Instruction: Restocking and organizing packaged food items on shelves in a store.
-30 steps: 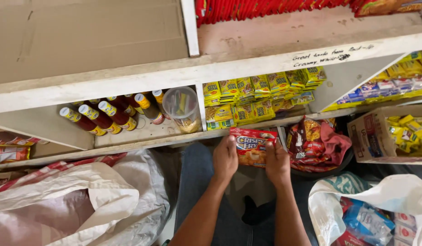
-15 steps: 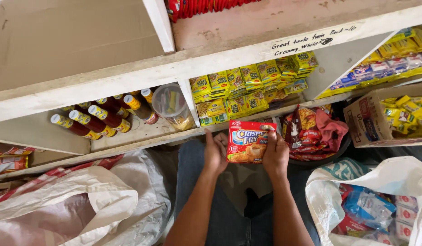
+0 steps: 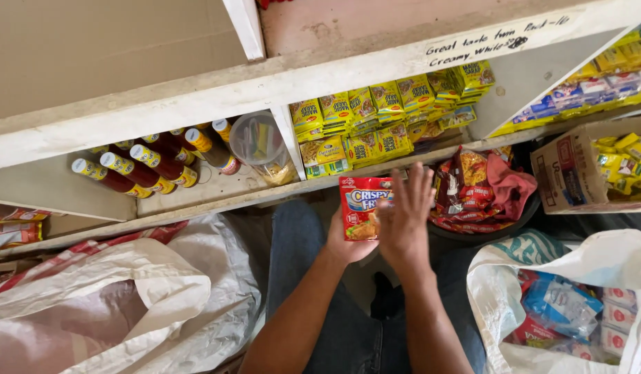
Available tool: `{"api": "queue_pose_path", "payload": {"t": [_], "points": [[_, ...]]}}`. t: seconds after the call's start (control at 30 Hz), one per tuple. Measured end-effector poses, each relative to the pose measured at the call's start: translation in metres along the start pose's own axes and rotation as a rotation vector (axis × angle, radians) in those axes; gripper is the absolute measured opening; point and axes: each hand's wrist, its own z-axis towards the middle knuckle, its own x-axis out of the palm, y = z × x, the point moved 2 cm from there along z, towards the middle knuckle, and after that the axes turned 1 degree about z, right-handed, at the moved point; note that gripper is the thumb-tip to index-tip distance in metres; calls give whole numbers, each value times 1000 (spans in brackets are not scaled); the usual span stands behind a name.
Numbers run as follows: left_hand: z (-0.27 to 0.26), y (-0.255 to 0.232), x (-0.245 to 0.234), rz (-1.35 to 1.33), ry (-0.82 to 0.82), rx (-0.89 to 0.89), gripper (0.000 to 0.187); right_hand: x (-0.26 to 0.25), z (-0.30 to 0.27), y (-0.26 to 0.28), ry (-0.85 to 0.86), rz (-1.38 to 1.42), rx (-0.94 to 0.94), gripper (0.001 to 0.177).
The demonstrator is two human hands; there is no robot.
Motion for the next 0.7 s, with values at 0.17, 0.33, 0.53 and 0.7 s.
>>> {"api": "queue_pose_path", "payload": {"t": [0.17, 0.33, 0.53, 0.7], "points": [[-10, 20, 60, 449, 321, 457, 90, 46, -16, 22, 288, -142, -113, 91], [-16, 7, 54, 558, 326, 427, 96, 45, -18, 39, 242, -103, -191, 95], [-30, 13, 23, 466, 424, 644, 95, 43, -36, 63, 275, -154, -296, 92], [-31, -16, 27, 402, 399, 683, 91, 44, -39, 52, 283, -106, -300, 90]]}}
